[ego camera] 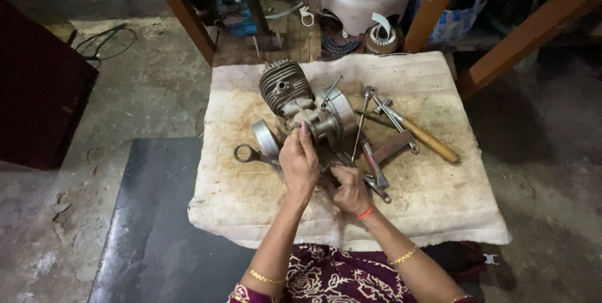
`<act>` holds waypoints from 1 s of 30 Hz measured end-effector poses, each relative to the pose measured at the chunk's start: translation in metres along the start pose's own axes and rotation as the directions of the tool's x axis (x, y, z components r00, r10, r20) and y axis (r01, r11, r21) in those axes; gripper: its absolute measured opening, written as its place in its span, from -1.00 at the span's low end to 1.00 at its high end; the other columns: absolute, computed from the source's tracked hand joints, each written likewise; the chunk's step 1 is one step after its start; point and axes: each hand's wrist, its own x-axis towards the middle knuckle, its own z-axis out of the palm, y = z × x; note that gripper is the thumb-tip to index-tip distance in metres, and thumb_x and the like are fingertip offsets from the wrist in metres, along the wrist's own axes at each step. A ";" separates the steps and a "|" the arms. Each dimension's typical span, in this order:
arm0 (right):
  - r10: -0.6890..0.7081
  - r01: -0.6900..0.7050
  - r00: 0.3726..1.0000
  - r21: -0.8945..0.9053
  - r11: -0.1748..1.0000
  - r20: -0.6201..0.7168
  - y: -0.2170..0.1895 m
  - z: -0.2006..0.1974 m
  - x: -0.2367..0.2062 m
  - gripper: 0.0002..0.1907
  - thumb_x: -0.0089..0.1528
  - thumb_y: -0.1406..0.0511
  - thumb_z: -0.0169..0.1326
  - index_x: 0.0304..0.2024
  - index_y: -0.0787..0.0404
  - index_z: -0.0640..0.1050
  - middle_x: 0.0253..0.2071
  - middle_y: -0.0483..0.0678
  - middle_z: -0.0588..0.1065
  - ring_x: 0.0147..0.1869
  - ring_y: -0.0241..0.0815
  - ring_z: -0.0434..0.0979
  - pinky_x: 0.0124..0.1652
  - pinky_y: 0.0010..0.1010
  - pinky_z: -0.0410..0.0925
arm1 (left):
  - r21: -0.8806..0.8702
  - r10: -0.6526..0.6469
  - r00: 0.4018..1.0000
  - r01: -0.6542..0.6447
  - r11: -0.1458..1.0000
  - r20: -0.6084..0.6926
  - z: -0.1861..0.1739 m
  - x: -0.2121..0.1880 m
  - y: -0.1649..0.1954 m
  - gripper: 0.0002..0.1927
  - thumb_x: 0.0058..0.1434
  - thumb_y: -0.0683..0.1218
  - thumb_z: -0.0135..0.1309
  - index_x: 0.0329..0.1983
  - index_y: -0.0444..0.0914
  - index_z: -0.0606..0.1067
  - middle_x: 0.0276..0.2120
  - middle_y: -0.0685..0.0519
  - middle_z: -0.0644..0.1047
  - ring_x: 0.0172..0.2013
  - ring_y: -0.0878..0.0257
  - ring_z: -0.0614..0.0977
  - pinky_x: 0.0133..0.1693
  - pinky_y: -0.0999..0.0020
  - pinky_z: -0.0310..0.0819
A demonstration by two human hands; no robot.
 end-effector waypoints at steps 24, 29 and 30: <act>0.158 -0.206 0.906 0.082 0.975 0.394 0.026 0.011 0.018 -0.62 0.06 0.26 0.27 -0.13 0.35 0.64 -0.23 0.20 0.61 -0.19 -0.07 0.57 -0.19 -0.24 0.43 | 0.068 0.278 0.957 -0.273 0.960 -0.084 -0.019 -0.017 0.001 -0.86 0.39 -0.17 0.09 -0.11 -0.36 0.44 -0.24 -0.20 0.51 -0.21 -0.15 0.52 -0.21 0.04 0.41; 0.355 -0.506 0.854 0.452 0.734 0.380 0.025 -0.005 0.019 -0.75 0.10 0.25 0.29 -0.31 0.33 0.64 -0.38 -0.07 0.58 -0.32 -0.37 0.49 -0.33 -0.41 0.37 | 0.005 0.399 0.913 -0.400 0.917 -0.087 -0.017 -0.040 -0.003 -0.87 0.43 -0.20 0.06 -0.02 -0.32 0.43 -0.23 -0.09 0.53 -0.19 0.04 0.55 -0.13 0.16 0.42; 0.341 -0.479 0.875 0.522 0.705 0.343 0.023 -0.007 0.020 -0.76 0.10 0.26 0.31 -0.31 0.32 0.65 -0.38 -0.12 0.58 -0.31 -0.42 0.48 -0.34 -0.44 0.36 | 0.011 0.454 0.886 -0.455 0.891 -0.097 -0.019 -0.046 0.000 -0.85 0.44 -0.19 0.07 0.01 -0.32 0.41 -0.20 -0.07 0.52 -0.13 0.05 0.56 -0.05 0.15 0.44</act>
